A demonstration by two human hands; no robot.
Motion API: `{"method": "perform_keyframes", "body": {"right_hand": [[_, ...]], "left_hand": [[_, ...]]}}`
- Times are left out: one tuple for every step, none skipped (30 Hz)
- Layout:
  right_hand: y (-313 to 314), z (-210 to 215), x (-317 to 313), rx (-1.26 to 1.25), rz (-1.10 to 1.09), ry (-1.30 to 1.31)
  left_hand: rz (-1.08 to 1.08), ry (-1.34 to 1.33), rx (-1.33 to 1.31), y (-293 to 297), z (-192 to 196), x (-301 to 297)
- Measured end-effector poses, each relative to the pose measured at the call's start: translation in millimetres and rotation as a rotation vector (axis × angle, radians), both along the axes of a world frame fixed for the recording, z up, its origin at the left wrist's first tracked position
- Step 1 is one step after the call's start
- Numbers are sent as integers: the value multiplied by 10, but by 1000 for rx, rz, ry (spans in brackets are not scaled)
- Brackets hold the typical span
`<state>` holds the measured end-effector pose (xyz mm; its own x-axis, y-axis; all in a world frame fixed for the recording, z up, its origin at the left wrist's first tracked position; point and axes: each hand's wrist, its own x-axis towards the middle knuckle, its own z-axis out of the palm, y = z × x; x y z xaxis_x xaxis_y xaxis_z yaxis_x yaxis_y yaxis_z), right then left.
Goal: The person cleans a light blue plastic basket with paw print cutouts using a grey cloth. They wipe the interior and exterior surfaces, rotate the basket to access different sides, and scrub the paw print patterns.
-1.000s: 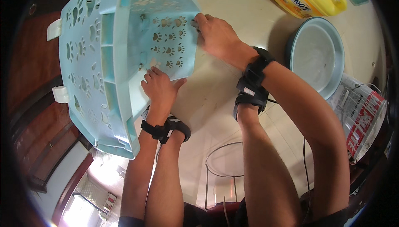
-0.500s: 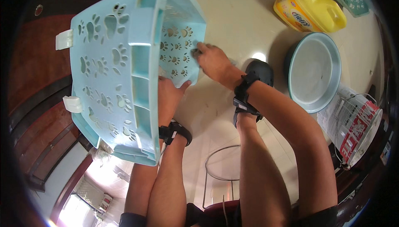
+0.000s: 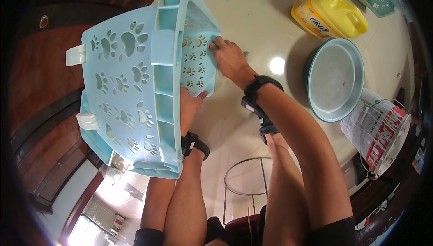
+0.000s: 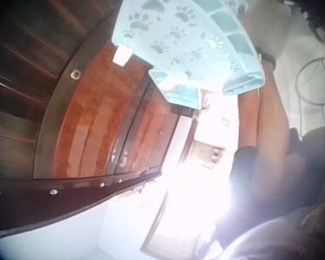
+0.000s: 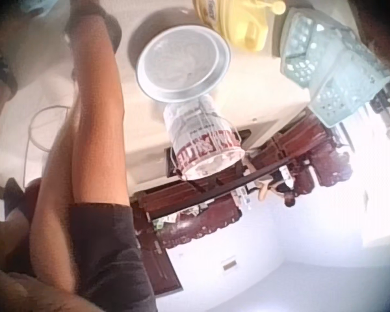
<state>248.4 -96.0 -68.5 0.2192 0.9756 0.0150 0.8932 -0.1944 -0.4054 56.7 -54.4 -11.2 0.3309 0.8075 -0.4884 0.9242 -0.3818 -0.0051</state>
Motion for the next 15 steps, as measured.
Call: {"method": "perform_keyframes", "body": {"right_hand": [[-25,-49,-104,25,-85,98],[-139,-70,-214,38,-70,113],[-272,-127,-340,58,-50,129],[-368,-159,-437,61,-33,138],[-415,-210,-498,115,-80,61],[-361,-208,-437,95,-76,1],[-260,-159,-374,72,-64,-44],[-160,-110,-309,48,-51,-90],[-58,-31,-274,-3,-79,-59],[-51,-58,-350,-30,-143,-28],[-66,-69,-473,-57,-207,2],[-95,-105,-580,-78,-269,29],[-190,-135,-744,-91,-248,23],[-198,-154,-759,-29,-229,-38],[-251,-127,-755,23,-211,-95]], "left_hand": [[-2,-8,6,-4,10,10],[-4,-15,14,-10,19,17],[0,-11,14,-12,32,31],[2,-14,-2,-10,0,30],[-10,-13,4,-2,-40,40],[-31,-8,25,2,-51,68],[-57,15,66,-25,-54,28],[-83,38,106,-45,-57,-16],[-48,77,32,-47,-54,-41],[-21,104,-36,13,-31,7],[6,131,-105,44,-17,39],[-33,94,-85,49,-28,33],[-65,56,-56,44,-67,-14],[-97,20,-25,58,-107,-48],[-131,-34,38,41,-130,-59]]}}
